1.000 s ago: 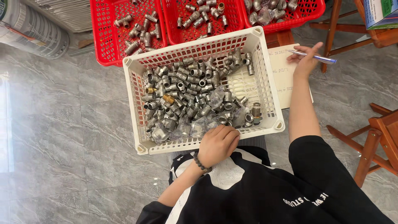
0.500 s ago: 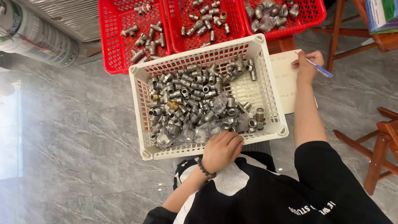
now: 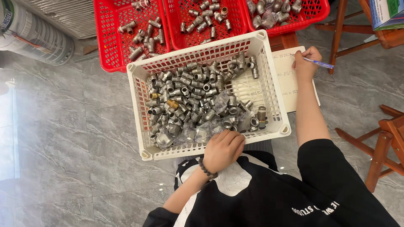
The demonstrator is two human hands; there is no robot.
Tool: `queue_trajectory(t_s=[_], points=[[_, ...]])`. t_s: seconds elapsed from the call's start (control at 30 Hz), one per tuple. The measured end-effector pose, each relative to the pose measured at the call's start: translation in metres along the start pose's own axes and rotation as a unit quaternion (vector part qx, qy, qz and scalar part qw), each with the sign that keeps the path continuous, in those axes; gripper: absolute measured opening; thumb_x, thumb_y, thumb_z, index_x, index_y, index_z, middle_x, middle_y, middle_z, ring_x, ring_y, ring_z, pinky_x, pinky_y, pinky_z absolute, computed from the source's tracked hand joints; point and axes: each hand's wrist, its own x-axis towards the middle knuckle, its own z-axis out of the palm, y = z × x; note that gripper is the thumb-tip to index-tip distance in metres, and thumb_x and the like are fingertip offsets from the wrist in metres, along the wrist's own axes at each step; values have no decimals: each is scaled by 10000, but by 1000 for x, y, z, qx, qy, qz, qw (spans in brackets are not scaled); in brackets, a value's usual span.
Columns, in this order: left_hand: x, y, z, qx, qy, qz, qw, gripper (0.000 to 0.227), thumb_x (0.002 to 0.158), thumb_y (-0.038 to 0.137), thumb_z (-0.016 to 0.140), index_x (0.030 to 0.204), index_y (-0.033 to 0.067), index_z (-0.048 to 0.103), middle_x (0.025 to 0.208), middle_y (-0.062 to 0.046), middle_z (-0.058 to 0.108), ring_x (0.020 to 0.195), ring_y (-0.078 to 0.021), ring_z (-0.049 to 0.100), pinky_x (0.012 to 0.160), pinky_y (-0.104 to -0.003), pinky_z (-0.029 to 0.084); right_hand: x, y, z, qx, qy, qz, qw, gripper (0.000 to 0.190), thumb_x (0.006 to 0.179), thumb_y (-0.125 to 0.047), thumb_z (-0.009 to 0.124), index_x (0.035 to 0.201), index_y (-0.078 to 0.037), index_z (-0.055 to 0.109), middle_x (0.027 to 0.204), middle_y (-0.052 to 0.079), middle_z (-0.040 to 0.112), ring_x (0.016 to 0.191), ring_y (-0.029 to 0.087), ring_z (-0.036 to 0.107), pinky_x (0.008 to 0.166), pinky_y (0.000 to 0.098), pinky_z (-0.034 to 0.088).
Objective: The person sits on the floor with a white basket of metal pipe fittings on their lap. They repeatedly pick up individual fittings, inspect them, and place them into one of three red baskets on the floor, while occasionally writing on a notepad with a pen.
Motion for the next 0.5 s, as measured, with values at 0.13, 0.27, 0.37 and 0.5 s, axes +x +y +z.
queue_trajectory(t_s=[0.13, 0.27, 0.37, 0.5], points=[[0, 0, -1, -1, -2, 5, 1000, 120, 1027, 243, 637, 996, 161, 719, 911, -1, 667, 861, -169, 674, 720, -255, 532, 0, -3, 0, -14, -11, 9, 1000, 216, 1029, 28, 739, 895, -25, 578, 583, 118, 578, 450, 158, 630, 389, 233, 441], [-2, 1, 1, 3, 1, 3, 1000, 111, 1019, 241, 644, 996, 166, 722, 906, 6, 666, 854, -163, 672, 713, -251, 531, -2, -3, -2, -38, -25, 7, 999, 236, 1040, 24, 744, 887, -26, 571, 603, 113, 592, 467, 147, 635, 418, 218, 440], [-1, 0, 1, 4, 1, 3, 1000, 113, 1020, 240, 642, 995, 163, 720, 911, 1, 666, 855, -170, 675, 711, -256, 535, 0, -2, -1, -40, -24, 13, 999, 218, 1039, 20, 744, 899, -26, 584, 626, 107, 602, 480, 141, 649, 425, 213, 451], [-1, 0, 1, 9, -2, 5, 1000, 114, 1017, 245, 644, 1003, 162, 721, 917, 2, 669, 866, -167, 681, 720, -256, 541, -1, -1, 0, -46, -27, 11, 999, 229, 1043, 8, 763, 908, -34, 583, 643, 105, 613, 488, 140, 655, 439, 209, 467]])
